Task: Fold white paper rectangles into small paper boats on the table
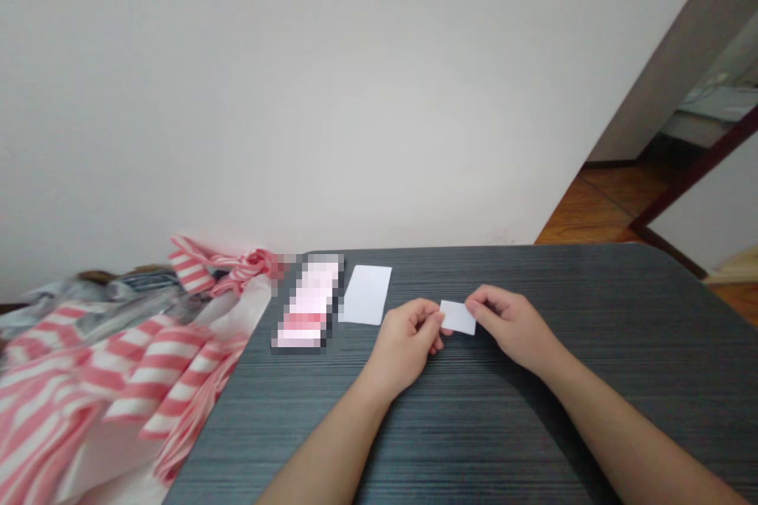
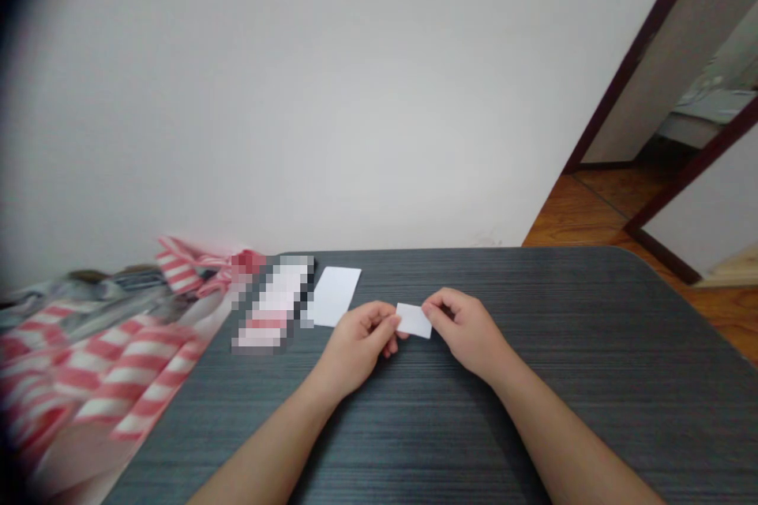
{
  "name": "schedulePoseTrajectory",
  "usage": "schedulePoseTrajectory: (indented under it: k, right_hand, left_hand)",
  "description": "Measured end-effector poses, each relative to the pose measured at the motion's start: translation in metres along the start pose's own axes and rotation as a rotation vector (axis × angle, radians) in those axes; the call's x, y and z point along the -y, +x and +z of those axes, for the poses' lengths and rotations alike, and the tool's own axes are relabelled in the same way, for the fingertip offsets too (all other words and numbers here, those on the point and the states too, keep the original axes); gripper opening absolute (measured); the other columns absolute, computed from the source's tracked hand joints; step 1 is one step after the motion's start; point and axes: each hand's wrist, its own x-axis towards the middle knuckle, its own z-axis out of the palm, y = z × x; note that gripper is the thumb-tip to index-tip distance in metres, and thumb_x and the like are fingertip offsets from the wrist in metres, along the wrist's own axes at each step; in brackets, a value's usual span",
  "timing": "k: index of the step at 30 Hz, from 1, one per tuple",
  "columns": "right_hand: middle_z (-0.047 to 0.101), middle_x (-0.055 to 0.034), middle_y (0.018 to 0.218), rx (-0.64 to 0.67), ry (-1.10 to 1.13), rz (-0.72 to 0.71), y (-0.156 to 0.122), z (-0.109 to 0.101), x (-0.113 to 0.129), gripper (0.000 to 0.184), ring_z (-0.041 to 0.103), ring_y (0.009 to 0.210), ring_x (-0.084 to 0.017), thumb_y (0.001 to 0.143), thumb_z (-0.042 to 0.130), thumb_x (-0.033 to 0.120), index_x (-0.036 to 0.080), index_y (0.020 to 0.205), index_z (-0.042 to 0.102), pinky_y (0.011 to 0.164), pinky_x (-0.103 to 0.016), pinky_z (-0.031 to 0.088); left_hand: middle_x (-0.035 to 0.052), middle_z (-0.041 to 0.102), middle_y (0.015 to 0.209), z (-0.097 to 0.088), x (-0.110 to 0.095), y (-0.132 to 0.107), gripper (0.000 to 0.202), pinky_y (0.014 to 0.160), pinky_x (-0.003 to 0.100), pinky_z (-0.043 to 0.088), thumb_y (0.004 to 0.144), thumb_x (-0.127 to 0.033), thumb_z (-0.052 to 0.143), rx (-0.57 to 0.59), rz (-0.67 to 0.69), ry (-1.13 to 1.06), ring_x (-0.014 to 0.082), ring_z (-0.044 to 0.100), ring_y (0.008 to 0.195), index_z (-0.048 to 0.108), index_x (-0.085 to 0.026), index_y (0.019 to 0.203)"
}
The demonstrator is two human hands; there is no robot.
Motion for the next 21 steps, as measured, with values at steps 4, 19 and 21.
schedulePoseTrajectory:
  k: [4, 19, 21]
  right_hand:
    - [0.065, -0.0004, 0.071, -0.006, 0.004, 0.01, -0.0002, -0.0009, -0.0034, 0.02, 0.058, 0.069, -0.017, 0.088, 0.055, 0.031, 0.019, 0.074, 0.064, 0.066, -0.027, 0.045]
    - [0.061, 0.0006, 0.07, 0.012, 0.067, 0.032, 0.0001, -0.0001, 0.0003, 0.02, 0.056, 0.069, -0.017, 0.089, 0.053, 0.03, 0.019, 0.074, 0.061, 0.066, -0.027, 0.043]
    - [0.061, 0.0003, 0.07, 0.012, 0.056, 0.026, -0.0002, -0.0005, 0.0018, 0.02, 0.056, 0.069, -0.017, 0.089, 0.053, 0.03, 0.019, 0.073, 0.06, 0.066, -0.027, 0.043]
  left_hand:
    - [-0.001, 0.058, 0.059, -0.0001, 0.0004, 0.0008, 0.025, 0.053, 0.021, 0.042, 0.088, -0.037, 0.055, -0.015, -0.018, -0.033, 0.0106, 0.053, 0.052, 0.063, -0.015, 0.08]
    - [-0.0015, 0.058, 0.059, 0.0, -0.0004, -0.0005, 0.022, 0.054, 0.021, 0.043, 0.089, -0.034, 0.055, -0.017, -0.008, -0.065, 0.0099, 0.053, 0.053, 0.062, -0.014, 0.081]
    - [-0.0014, 0.058, 0.059, -0.0001, -0.0011, -0.0008, 0.022, 0.054, 0.021, 0.043, 0.09, -0.034, 0.055, -0.008, -0.004, -0.069, 0.01, 0.053, 0.053, 0.062, -0.014, 0.081]
